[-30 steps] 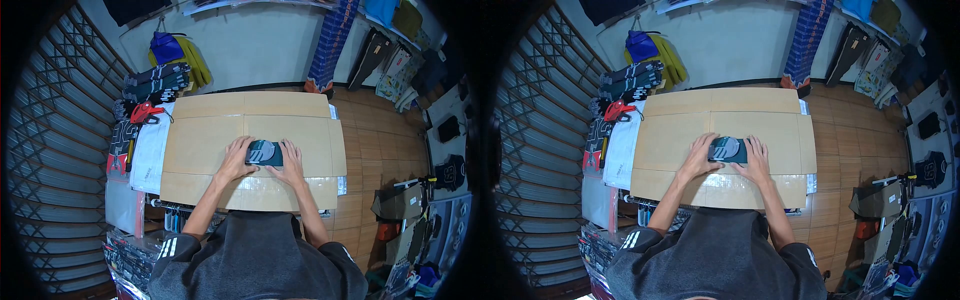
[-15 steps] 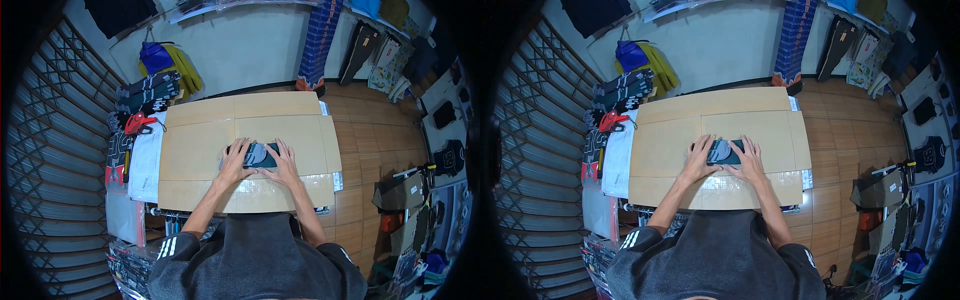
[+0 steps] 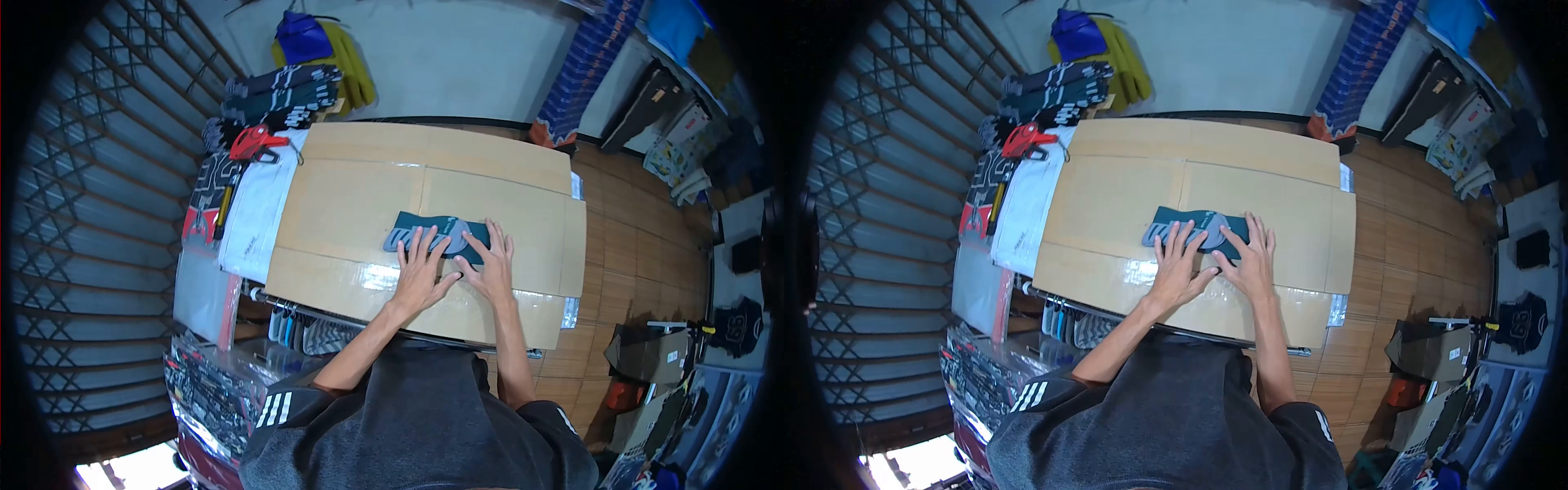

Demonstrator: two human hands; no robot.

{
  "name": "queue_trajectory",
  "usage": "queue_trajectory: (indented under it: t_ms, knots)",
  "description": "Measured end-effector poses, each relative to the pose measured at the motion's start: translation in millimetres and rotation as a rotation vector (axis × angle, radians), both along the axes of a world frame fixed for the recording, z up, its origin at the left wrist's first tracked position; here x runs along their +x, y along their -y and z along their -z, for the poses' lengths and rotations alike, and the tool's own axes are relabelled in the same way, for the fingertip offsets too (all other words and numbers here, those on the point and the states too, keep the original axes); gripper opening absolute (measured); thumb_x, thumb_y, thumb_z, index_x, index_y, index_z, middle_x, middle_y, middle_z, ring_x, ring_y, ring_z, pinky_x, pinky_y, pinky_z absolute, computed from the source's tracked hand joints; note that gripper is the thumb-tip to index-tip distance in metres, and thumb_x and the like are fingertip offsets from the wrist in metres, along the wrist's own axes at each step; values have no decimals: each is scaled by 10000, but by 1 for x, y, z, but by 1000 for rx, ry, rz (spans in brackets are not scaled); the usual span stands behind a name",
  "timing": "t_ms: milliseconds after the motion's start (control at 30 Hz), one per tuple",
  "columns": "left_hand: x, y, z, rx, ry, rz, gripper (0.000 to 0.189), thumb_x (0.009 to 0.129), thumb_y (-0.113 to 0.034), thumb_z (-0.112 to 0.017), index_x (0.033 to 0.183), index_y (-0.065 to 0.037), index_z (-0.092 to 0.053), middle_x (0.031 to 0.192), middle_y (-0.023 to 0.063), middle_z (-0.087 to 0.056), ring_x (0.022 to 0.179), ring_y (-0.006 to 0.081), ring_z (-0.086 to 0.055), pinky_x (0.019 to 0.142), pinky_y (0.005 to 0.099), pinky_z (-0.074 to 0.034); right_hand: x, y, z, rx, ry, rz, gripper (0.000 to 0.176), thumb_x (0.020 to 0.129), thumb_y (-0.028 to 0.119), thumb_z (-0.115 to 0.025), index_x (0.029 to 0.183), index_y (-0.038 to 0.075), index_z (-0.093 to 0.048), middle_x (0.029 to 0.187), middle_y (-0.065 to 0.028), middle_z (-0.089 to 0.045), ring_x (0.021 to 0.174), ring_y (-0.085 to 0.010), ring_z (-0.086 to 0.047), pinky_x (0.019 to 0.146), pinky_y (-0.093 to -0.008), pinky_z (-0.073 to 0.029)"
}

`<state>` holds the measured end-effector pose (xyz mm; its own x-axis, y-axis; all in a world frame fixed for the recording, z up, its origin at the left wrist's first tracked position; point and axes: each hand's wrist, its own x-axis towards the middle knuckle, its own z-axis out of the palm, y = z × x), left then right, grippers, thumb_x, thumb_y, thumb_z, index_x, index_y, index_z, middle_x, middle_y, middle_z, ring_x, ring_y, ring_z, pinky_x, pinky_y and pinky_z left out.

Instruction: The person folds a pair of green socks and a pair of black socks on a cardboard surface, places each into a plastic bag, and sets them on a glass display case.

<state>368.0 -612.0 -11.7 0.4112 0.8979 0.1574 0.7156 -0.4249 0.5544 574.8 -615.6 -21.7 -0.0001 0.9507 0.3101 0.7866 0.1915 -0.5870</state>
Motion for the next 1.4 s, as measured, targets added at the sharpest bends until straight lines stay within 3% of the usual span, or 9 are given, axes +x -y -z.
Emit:
queue_trajectory:
  t_ms: [167,300,333,467,700,1000,1133,1233,1400]
  knots:
    - [-8,3,-4,-20,150,31,809,915,-355,-823,1606,-135,-464,1731,196,-299,1637,454,-162,1264,735,-64,-2,3,1,26,18,0,611,821,339,-895,1402,238,-737,1655,-275,-429,1549,-472,-377,1254,-683,-221]
    - [-30,31,-12,20,491,-34,562,896,-176,-841,1420,-96,-655,1530,182,-567,1467,406,-483,1226,578,-335,-3,7,5,54,10,2,736,835,319,-875,1522,212,-630,1669,-296,-392,1558,-481,-351,1256,-668,-238]
    - [-38,46,-18,140,462,-51,478,885,-96,-833,1343,-75,-696,1386,152,-668,1322,363,-611,1137,493,-452,-4,11,4,53,55,-7,871,837,306,-863,1614,154,-499,1675,-322,-354,1567,-502,-313,1267,-646,-234]
    - [-79,125,-13,13,571,-164,289,930,-113,-790,1208,-48,-745,1224,130,-744,1199,346,-672,1079,460,-470,-21,50,5,67,52,27,972,850,289,-849,1652,42,-358,1669,-351,-314,1573,-540,-251,1285,-621,-217]
    - [-180,268,4,-19,521,-489,204,934,-96,-767,1122,-17,-765,1083,146,-785,1049,340,-735,978,420,-530,-117,166,17,97,-5,54,808,884,132,-825,1575,-28,-439,1636,-335,-387,1554,-535,-308,1283,-600,-261]
    - [-257,442,44,2,525,-906,282,936,-77,-778,1205,0,-738,1129,146,-773,992,250,-761,909,367,-579,-248,322,26,-191,-273,-556,562,884,100,-802,1402,-11,-616,1407,-253,-652,1344,-422,-605,1156,-473,-468]
    - [-287,492,105,-204,910,-1166,298,993,-127,-772,1262,-17,-707,1174,88,-751,1048,198,-736,920,315,-584,-274,374,36,-440,-242,-820,479,927,160,-787,1354,-18,-662,1285,-249,-733,1212,-401,-709,1041,-456,-552]
    - [-314,503,136,-497,1681,-1342,291,1016,-191,-769,1262,-54,-693,1211,85,-741,1032,192,-738,885,307,-590,-287,399,42,-576,-177,-917,471,939,175,-782,1357,-12,-667,1267,-243,-744,1181,-383,-731,1013,-453,-569]
    - [-344,482,188,-576,2030,-1222,459,1022,-336,-779,1356,-69,-613,1279,117,-740,1005,171,-756,691,202,-621,-293,420,37,-622,-151,-940,464,947,174,-775,1360,-11,-669,1259,-238,-750,1165,-363,-741,1002,-449,-577]
